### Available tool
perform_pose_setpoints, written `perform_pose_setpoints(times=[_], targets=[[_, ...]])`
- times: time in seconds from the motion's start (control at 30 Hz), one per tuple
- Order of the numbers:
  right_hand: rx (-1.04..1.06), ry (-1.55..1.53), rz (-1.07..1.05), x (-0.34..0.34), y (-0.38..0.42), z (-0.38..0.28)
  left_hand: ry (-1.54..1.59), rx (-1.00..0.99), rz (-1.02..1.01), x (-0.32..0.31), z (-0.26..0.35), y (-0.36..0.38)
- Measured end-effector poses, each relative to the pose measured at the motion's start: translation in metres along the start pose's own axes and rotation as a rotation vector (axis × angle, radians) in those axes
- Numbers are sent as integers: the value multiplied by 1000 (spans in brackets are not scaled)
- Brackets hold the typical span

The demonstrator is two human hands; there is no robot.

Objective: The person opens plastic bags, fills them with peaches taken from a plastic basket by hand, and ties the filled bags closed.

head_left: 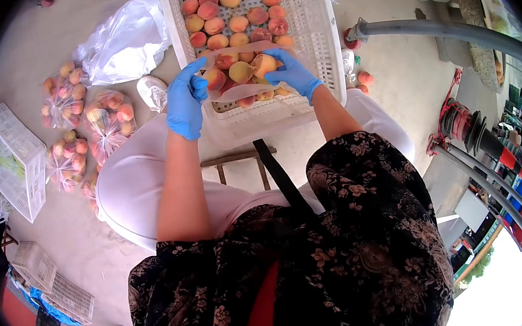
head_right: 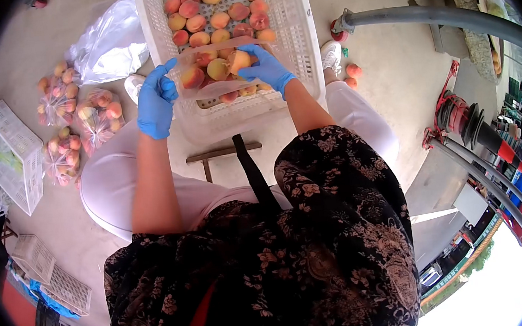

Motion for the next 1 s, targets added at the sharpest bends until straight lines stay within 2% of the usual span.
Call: perform_pose_setpoints(times=[0.07, 0.17, 0.4, 0.53, 0.6, 0.73, 0.77, 0.83, 0.93, 0.97, 1.0], targets=[[-97, -424, -121, -11, 19, -13, 10, 5, -24, 2, 0, -2], [18, -810, -275, -27, 36, -29, 29, 28, -27, 5, -5, 0], [154, -776, -299, -25, 56, -55, 56, 43, 15, -2, -2, 6], [235, -896, -211, 58, 87, -88, 42, 30, 17, -5, -4, 0], [198, -940, -6, 115, 105, -86, 20, 16, 8, -10, -5, -5], [-59, -571, 395, 266, 123, 7, -18, -11, -55, -25, -10, -8], [-138, -373, 534, 281, 132, 15, -29, 7, -81, -30, -12, -8], [-399, -112, 679, 316, 139, 62, -48, 42, -130, -43, -14, -7], [-767, 458, 775, 344, 140, 134, -172, 129, -179, -59, -15, -5], [-907, 665, 793, 338, 137, 138, -210, 140, -188, -63, -14, -6], [-1017, 748, 743, 332, 132, 143, -246, 151, -197, -65, -13, -6]])
Point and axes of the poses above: each hand's wrist, its own y-axis away from the middle knuckle, its own x-axis out of the back of the hand, z = x × y, the point moved 7 cm from there along -y, towards the middle knuckle, and after that the axes turned 4 degrees about -z, right-handed, at the moved point
